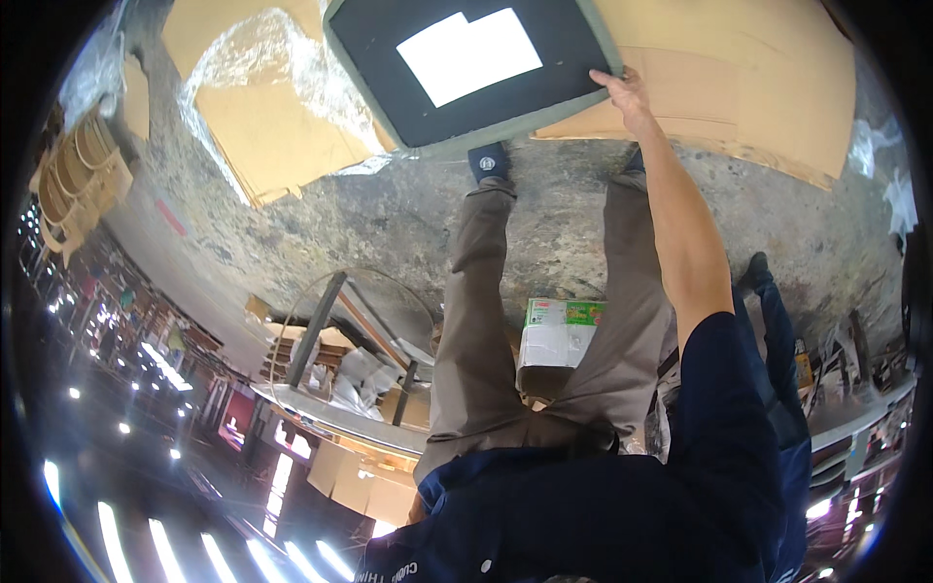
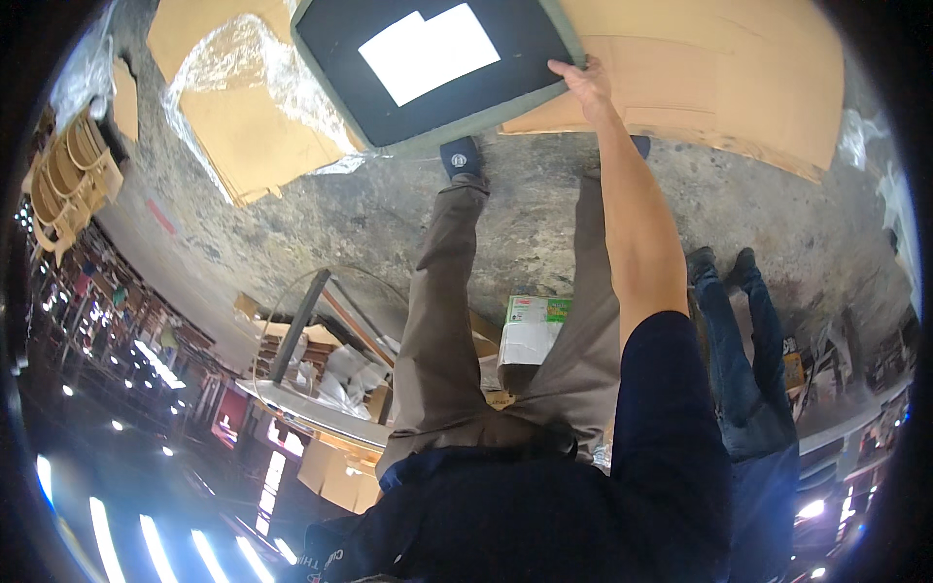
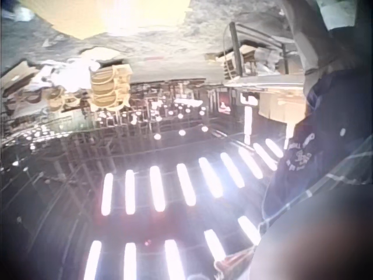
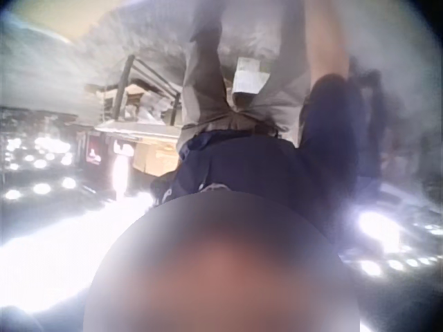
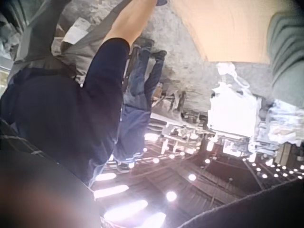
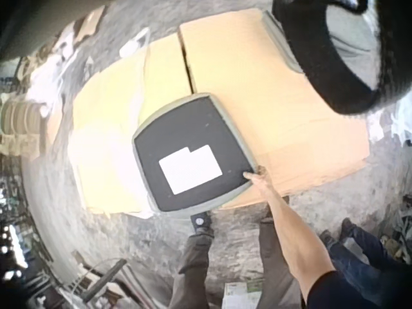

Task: The person assembles chair frames onto cushioned seats using a pneumatic drill. They repeatedly place a wooden frame on a seat, drive screws to secure it, then flip and stack the completed unit before moving to the next.

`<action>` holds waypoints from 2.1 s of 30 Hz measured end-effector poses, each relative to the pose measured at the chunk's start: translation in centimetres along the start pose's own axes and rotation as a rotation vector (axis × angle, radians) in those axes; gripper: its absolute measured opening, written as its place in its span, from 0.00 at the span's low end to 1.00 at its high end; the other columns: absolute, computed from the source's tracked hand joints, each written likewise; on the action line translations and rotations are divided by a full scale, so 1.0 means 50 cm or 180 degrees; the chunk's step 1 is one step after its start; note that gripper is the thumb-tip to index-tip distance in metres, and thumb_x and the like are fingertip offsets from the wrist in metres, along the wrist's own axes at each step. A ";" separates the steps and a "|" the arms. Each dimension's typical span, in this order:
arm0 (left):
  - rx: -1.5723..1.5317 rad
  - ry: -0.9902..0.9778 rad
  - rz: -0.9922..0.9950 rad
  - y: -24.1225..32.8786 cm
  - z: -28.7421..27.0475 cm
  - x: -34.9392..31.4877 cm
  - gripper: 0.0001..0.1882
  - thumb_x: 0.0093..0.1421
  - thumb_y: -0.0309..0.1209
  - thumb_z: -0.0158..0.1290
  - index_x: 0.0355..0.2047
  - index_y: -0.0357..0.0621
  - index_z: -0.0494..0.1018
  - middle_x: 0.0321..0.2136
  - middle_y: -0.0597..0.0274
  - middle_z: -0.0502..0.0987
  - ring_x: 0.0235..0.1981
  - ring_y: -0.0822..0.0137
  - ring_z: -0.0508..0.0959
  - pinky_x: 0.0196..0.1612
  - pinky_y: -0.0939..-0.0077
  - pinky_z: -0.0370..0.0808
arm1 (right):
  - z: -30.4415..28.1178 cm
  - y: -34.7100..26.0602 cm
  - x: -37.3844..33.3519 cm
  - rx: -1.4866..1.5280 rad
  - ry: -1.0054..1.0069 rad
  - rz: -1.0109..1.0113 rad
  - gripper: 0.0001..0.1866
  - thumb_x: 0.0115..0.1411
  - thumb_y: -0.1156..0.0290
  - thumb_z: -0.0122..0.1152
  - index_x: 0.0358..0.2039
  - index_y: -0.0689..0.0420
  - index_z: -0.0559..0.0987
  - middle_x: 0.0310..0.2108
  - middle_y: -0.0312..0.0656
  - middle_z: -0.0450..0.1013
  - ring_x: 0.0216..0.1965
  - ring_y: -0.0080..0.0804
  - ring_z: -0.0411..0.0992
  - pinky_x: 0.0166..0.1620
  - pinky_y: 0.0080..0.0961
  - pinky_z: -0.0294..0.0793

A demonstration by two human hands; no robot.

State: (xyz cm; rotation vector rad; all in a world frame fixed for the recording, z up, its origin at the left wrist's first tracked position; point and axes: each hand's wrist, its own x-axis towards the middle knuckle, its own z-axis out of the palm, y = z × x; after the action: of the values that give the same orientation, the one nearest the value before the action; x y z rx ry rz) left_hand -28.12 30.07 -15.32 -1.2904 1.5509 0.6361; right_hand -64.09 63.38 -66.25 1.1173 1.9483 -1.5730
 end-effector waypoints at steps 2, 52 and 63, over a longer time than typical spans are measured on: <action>-0.0107 0.0021 -0.0038 -0.005 0.007 0.009 0.32 0.67 0.50 0.53 0.62 0.37 0.71 0.56 0.45 0.77 0.58 0.52 0.75 0.61 0.57 0.69 | 0.030 -0.010 0.011 0.0980 -0.0129 -0.0118 0.40 0.46 0.64 0.83 0.57 0.66 0.75 0.52 0.48 0.78 0.50 0.39 0.77 0.55 0.35 0.77; 0.4783 -0.5568 0.0716 0.117 -0.032 -0.595 0.39 0.67 0.55 0.56 0.65 0.37 0.65 0.61 0.52 0.73 0.60 0.54 0.74 0.65 0.56 0.70 | 0.208 -0.390 -2.458 0.2127 0.7406 0.3072 0.39 0.51 0.37 0.72 0.40 0.67 0.85 0.30 0.47 0.83 0.31 0.36 0.82 0.38 0.31 0.80; 0.4584 -0.4279 0.0767 0.101 -0.331 -0.533 0.37 0.66 0.55 0.57 0.63 0.38 0.65 0.57 0.52 0.73 0.61 0.54 0.72 0.65 0.54 0.68 | 0.312 -0.255 -2.326 0.0803 0.7056 0.3446 0.42 0.55 0.41 0.71 0.58 0.64 0.76 0.59 0.60 0.69 0.64 0.52 0.66 0.66 0.43 0.65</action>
State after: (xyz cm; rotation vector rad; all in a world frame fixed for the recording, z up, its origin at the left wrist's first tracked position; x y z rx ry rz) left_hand -39.85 28.62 14.18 0.4534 0.5824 0.2183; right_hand -6.69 9.31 21.60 3.6858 0.7079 0.6868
